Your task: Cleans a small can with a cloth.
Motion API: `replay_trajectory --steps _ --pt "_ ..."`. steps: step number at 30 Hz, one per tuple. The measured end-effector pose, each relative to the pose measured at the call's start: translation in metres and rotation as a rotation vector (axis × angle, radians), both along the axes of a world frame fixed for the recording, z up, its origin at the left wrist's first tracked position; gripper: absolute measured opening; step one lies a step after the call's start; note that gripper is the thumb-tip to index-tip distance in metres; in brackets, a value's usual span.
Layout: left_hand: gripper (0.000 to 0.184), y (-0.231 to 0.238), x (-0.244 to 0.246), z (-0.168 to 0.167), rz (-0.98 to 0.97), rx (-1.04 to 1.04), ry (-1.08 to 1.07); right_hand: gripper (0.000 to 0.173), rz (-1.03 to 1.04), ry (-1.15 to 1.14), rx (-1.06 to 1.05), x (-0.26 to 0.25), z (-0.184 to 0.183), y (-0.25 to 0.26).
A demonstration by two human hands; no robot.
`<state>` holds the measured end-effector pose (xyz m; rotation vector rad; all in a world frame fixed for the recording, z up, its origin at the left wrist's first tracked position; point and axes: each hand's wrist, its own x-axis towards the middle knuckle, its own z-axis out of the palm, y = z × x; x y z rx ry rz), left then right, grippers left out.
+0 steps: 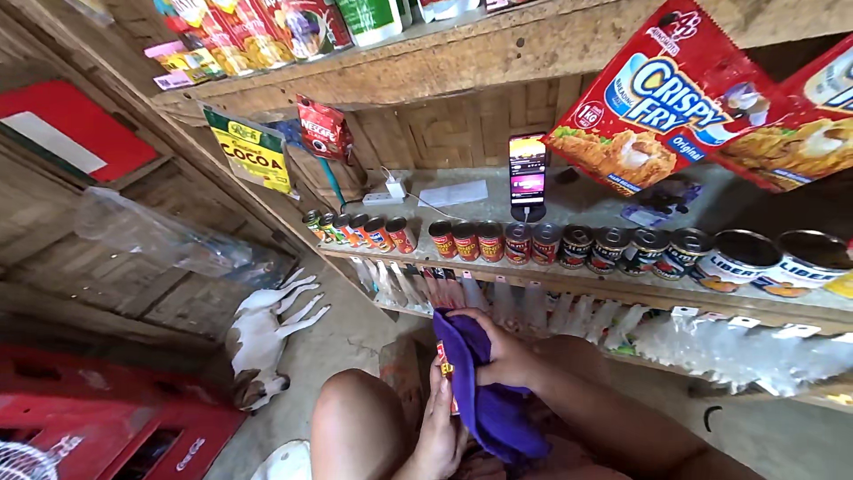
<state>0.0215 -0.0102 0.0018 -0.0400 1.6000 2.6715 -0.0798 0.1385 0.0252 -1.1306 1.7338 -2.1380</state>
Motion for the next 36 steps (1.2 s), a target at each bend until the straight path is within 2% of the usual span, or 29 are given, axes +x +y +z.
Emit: replay_trajectory --steps 1,2,4,8,10,12,14,18,20,22,25,28,32,34,36 --pt "0.095 0.0 0.002 0.002 0.016 -0.074 0.002 0.079 -0.08 -0.011 -0.015 0.005 -0.002 -0.005" --pt "0.093 -0.002 0.004 0.002 0.016 -0.149 0.037 0.069 -0.156 0.001 -0.029 0.009 -0.004 -0.009" --pt "0.08 -0.005 0.008 0.002 -0.017 -0.277 0.15 0.056 -0.272 0.035 -0.035 0.011 -0.006 -0.012" --pt "0.064 -0.001 -0.002 -0.005 -0.179 0.122 0.068 0.047 -0.359 -0.063 -0.074 0.013 0.002 -0.012" --pt "0.067 -0.003 -0.005 -0.01 -0.221 0.169 0.083 0.04 -0.433 -0.231 -0.08 0.02 0.019 -0.019" --pt "0.075 -0.002 -0.006 -0.01 -0.197 0.148 0.079 0.044 -0.426 -0.199 -0.144 0.021 0.013 -0.025" --pt "0.076 -0.001 -0.007 -0.009 -0.148 0.128 0.058 0.058 -0.377 -0.099 -0.178 0.019 0.002 -0.028" --pt "0.063 0.002 -0.007 -0.003 -0.014 0.071 -0.025 0.085 -0.238 0.085 -0.053 0.003 -0.021 -0.023" --pt "0.072 0.004 -0.007 0.001 0.045 0.01 -0.068 0.095 -0.175 0.083 -0.012 -0.003 -0.026 -0.02" --pt "0.084 0.004 -0.007 0.001 0.063 -0.063 -0.055 0.091 -0.16 0.035 0.08 -0.003 -0.019 -0.015" --pt "0.103 0.002 -0.007 -0.008 0.028 -0.204 0.072 0.071 -0.248 -0.044 0.105 0.001 -0.011 -0.012" --pt "0.108 -0.002 -0.004 -0.007 -0.084 -0.31 0.22 0.06 -0.363 -0.14 0.09 0.001 -0.005 -0.009" --pt "0.107 -0.006 -0.004 0.001 -0.262 -0.213 0.267 0.059 -0.422 -0.208 0.053 -0.002 -0.002 -0.005" --pt "0.108 -0.006 -0.007 0.001 -0.266 -0.166 0.274 0.061 -0.412 -0.22 0.024 0.001 -0.001 -0.007" --pt "0.111 -0.008 -0.008 0.005 -0.213 -0.216 0.287 0.069 -0.347 -0.231 0.02 0.004 -0.001 -0.009"
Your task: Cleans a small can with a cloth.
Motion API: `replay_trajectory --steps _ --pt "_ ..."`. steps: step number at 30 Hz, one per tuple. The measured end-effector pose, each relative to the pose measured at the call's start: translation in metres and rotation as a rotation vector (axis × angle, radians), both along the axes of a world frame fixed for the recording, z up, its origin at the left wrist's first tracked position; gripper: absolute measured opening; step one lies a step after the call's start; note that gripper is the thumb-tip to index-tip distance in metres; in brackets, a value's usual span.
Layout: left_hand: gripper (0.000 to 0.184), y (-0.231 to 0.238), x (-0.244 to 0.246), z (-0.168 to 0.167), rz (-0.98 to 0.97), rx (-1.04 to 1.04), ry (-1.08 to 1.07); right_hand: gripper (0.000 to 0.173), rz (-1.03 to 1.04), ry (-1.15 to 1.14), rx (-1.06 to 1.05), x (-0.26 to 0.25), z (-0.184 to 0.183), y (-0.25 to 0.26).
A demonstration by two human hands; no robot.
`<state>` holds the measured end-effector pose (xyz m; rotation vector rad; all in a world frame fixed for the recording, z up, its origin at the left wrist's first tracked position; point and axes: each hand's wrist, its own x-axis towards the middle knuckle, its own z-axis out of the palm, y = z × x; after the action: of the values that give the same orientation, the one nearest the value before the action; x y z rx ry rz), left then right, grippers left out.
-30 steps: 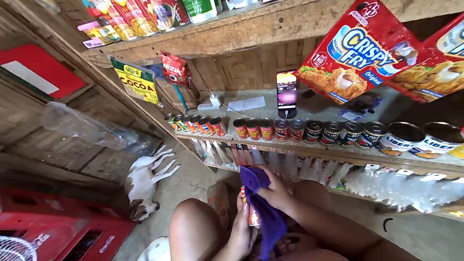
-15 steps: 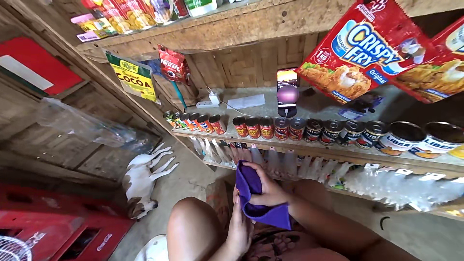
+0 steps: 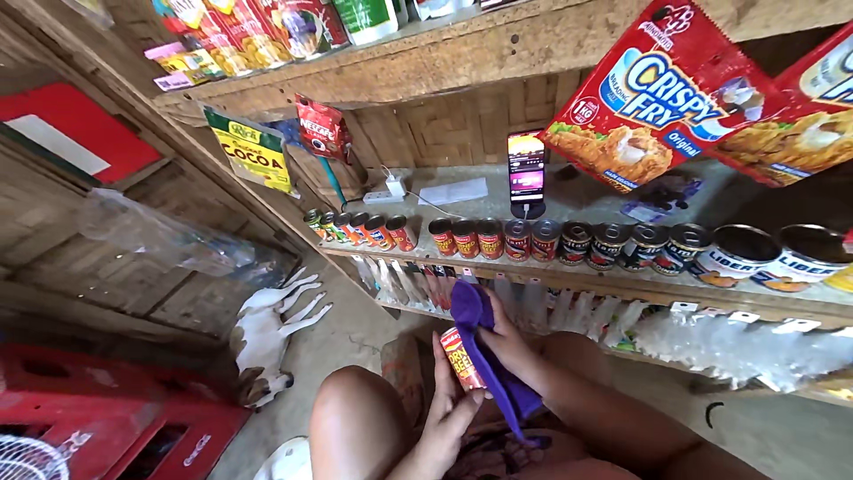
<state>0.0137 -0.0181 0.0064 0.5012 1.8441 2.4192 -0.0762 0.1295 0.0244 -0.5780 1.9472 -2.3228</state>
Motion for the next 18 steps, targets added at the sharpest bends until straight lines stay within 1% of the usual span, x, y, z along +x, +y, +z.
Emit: replay_trajectory --steps 3,5,7,9,11,13,16,17,18 --pt "0.116 -0.002 -0.003 0.004 0.146 -0.069 0.015 0.082 0.094 0.009 0.001 -0.001 -0.005 -0.004" --pt "0.118 -0.003 -0.006 0.006 0.229 -0.175 0.033 0.089 0.141 0.028 0.001 -0.002 -0.009 -0.006" --pt "0.119 -0.004 -0.007 0.006 0.271 -0.29 0.037 0.092 0.166 0.004 0.036 -0.004 -0.011 -0.005" --pt "0.123 -0.005 -0.006 0.004 0.298 -0.417 0.051 0.091 0.175 -0.065 0.062 -0.004 -0.011 -0.004" --pt "0.127 -0.005 -0.005 0.002 0.293 -0.491 0.076 0.086 0.167 -0.172 0.027 -0.004 -0.01 -0.003" --pt "0.128 -0.005 -0.005 0.005 0.259 -0.512 0.099 0.08 0.162 -0.27 -0.03 -0.003 -0.006 -0.001" --pt "0.123 -0.007 -0.007 0.015 0.194 -0.546 0.09 0.065 0.207 -0.306 -0.153 -0.002 0.003 0.009" --pt "0.12 -0.009 -0.008 0.017 0.183 -0.585 0.103 0.056 0.195 -0.325 -0.154 0.002 0.021 0.013" --pt "0.117 -0.011 -0.01 0.019 0.184 -0.644 0.132 0.043 0.137 -0.364 -0.039 0.007 0.056 0.015"
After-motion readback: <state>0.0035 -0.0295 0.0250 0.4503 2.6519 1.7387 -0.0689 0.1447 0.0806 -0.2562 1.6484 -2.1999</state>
